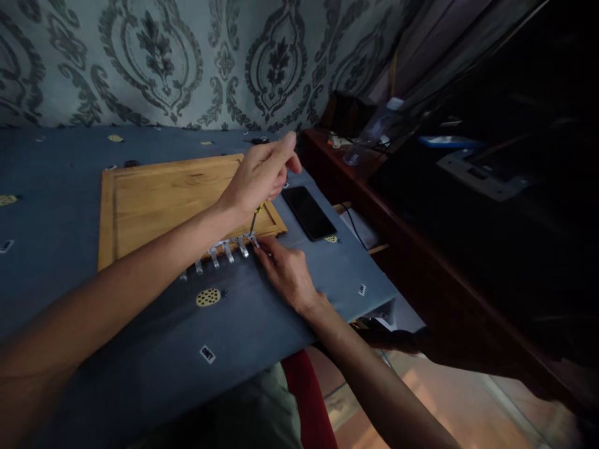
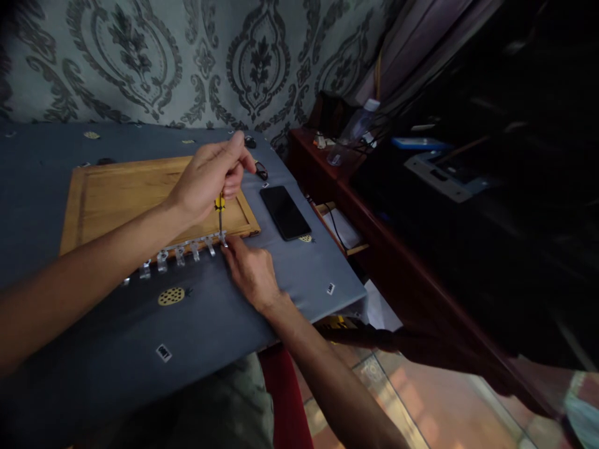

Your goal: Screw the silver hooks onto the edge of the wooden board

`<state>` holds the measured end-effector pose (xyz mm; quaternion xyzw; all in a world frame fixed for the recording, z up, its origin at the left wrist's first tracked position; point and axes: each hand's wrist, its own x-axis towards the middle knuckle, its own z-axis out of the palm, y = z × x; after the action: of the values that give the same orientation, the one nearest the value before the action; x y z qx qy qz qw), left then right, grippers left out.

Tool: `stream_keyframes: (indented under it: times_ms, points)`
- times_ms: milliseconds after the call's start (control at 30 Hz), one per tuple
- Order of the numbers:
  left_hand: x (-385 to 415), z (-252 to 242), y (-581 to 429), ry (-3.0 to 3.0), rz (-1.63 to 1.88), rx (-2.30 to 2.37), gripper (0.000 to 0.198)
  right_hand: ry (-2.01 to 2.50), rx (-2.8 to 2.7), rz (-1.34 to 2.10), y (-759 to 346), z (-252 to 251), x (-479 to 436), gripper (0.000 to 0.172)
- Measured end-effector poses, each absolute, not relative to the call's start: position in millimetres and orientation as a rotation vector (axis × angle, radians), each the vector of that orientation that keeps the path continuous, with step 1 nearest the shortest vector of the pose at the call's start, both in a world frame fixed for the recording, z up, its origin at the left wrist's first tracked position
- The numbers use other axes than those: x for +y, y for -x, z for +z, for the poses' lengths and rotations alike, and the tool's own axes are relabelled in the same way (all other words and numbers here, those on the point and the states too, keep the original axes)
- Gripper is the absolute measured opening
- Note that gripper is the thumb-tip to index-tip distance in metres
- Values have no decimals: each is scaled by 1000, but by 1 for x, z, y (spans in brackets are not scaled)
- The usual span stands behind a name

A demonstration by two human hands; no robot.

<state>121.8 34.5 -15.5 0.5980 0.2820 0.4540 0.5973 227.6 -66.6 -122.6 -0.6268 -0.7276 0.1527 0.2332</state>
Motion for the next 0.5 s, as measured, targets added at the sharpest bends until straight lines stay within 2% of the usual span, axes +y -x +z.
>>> stream_keyframes:
  times_ms: [133, 333, 500]
  points:
    - [27, -16, -122, -1339, 1190, 767, 43, 1735, -2009, 441, -227, -121, -66, 27]
    - [27, -19, -123, -1386, 1120, 684, 49, 1754, -2008, 435, -227, -120, -67, 27]
    - [32, -18, -114, -1565, 962, 583, 40, 1736, -1991, 449, -227, -120, -67, 27]
